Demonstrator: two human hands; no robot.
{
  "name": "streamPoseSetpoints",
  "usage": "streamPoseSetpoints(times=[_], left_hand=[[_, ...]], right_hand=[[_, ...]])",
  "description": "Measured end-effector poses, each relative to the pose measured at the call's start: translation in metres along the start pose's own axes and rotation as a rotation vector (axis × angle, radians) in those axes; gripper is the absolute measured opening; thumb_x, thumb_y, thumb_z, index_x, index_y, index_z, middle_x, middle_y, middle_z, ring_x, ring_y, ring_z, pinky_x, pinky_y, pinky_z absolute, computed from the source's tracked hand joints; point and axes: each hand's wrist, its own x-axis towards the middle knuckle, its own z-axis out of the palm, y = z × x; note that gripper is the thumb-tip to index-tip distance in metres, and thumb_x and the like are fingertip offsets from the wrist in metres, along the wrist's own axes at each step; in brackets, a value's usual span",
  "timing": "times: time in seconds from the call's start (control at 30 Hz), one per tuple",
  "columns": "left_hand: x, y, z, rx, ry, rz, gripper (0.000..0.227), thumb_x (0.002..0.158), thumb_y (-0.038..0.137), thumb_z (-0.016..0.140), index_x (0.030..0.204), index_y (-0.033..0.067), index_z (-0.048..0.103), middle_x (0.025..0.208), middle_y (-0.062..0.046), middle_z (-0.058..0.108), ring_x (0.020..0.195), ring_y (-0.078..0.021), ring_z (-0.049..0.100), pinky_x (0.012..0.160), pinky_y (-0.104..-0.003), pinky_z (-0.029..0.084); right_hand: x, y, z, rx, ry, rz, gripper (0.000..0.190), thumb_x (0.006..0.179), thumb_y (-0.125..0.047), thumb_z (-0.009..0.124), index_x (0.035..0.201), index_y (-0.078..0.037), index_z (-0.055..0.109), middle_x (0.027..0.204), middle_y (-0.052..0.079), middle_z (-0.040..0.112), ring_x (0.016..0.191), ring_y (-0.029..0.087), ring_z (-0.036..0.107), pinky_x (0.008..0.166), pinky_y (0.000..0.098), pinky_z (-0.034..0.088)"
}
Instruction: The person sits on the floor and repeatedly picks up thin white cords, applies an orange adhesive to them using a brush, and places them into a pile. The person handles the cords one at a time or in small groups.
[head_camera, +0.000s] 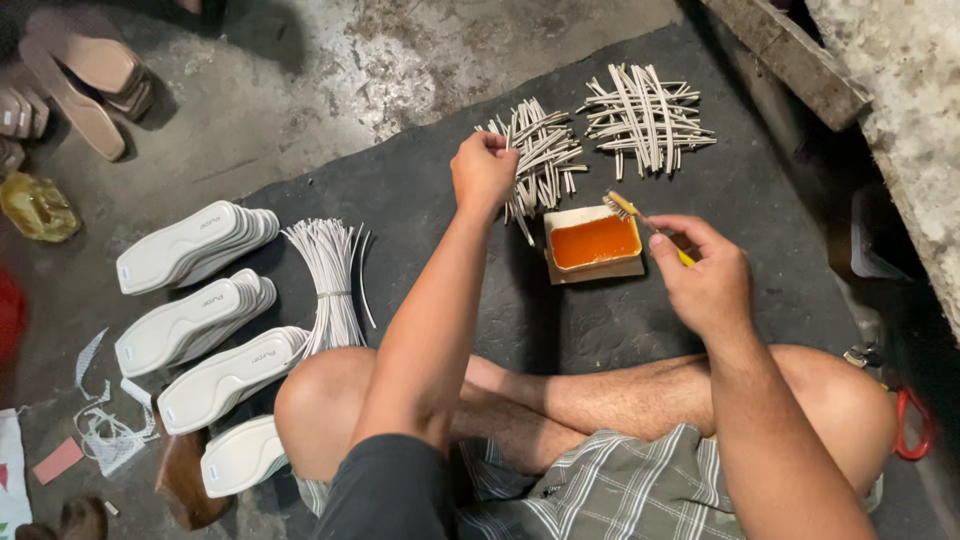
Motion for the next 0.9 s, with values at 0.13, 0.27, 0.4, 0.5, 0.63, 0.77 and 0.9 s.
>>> streamPoseSetpoints(times=[0.13, 0.27, 0.4, 0.5, 0.63, 0.77, 0.9], left_hand=[[0.04, -0.011, 0.031, 0.065, 0.113, 0.107, 0.03, 0.078, 0.021, 0.077, 0.103, 0.0044, 0.074, 0.099, -0.017, 0.076, 0.096, -0.0338, 0.074, 0.087, -0.04, 0.057], [0.058, -0.035, 0.012, 0.108, 0.176, 0.162, 0.037, 0.08, 0.023, 0.08, 0.108, 0.0023, 0.069, 0.109, -0.023, 0.071, 0.105, -0.0401, 0.066, 0.091, -0.045, 0.052], [0.063, -0.067, -0.084, 0.625, -0.053, -0.04, 0.024, 0.089, 0.014, 0.071, 0.111, 0.0046, 0.07, 0.119, -0.023, 0.068, 0.113, -0.0415, 0.064, 0.094, -0.047, 0.053], [0.052, -0.098, -0.151, 0.99, -0.302, -0.248, 0.037, 0.081, 0.011, 0.078, 0.118, 0.0056, 0.073, 0.127, -0.021, 0.068, 0.121, -0.0355, 0.065, 0.098, -0.042, 0.055], [0.035, -0.156, -0.167, 1.127, -0.53, -0.335, 0.052, 0.078, 0.03, 0.087, 0.122, 0.0069, 0.072, 0.13, -0.016, 0.067, 0.122, -0.0322, 0.064, 0.101, -0.04, 0.054], [0.045, -0.206, -0.133, 0.885, -0.102, -0.421, 0.027, 0.094, 0.018, 0.069, 0.119, 0.0104, 0.077, 0.129, -0.018, 0.069, 0.12, -0.0353, 0.067, 0.093, -0.045, 0.058], [0.053, -0.22, -0.126, 0.851, -0.105, -0.394, 0.029, 0.091, 0.015, 0.071, 0.119, 0.0071, 0.074, 0.129, -0.018, 0.068, 0.12, -0.0348, 0.066, 0.096, -0.045, 0.056]], right_hand=[[0.003, 0.002, 0.005, -0.002, -0.011, 0.032, 0.02, 0.098, -0.012, 0.071, 0.117, -0.009, 0.076, 0.09, 0.002, 0.075, 0.081, 0.006, 0.065, 0.073, 0.0242, 0.052], [0.01, 0.01, 0.008, 0.052, -0.055, 0.083, 0.022, 0.101, -0.01, 0.071, 0.122, -0.007, 0.075, 0.092, 0.003, 0.072, 0.079, 0.006, 0.058, 0.069, 0.0244, 0.048], [0.006, 0.013, 0.01, 0.126, -0.094, -0.021, 0.022, 0.102, -0.008, 0.07, 0.124, -0.004, 0.072, 0.102, 0.0, 0.073, 0.09, 0.004, 0.063, 0.079, 0.0214, 0.051], [0.006, 0.01, 0.012, 0.117, -0.113, -0.023, 0.022, 0.103, -0.008, 0.07, 0.124, -0.005, 0.072, 0.103, 0.0, 0.073, 0.09, 0.004, 0.063, 0.079, 0.0214, 0.051], [0.004, 0.01, 0.017, 0.07, -0.136, -0.023, 0.022, 0.104, -0.008, 0.071, 0.125, -0.005, 0.073, 0.097, 0.0, 0.071, 0.084, 0.005, 0.06, 0.074, 0.0225, 0.049], [0.002, 0.015, 0.022, 0.086, -0.136, -0.008, 0.021, 0.104, -0.01, 0.071, 0.125, -0.007, 0.074, 0.093, 0.0, 0.07, 0.077, 0.004, 0.057, 0.068, 0.0227, 0.047], [0.002, 0.016, 0.021, 0.012, -0.108, -0.047, 0.021, 0.102, -0.01, 0.072, 0.122, -0.006, 0.075, 0.093, 0.0, 0.072, 0.077, 0.004, 0.06, 0.068, 0.0225, 0.049]])
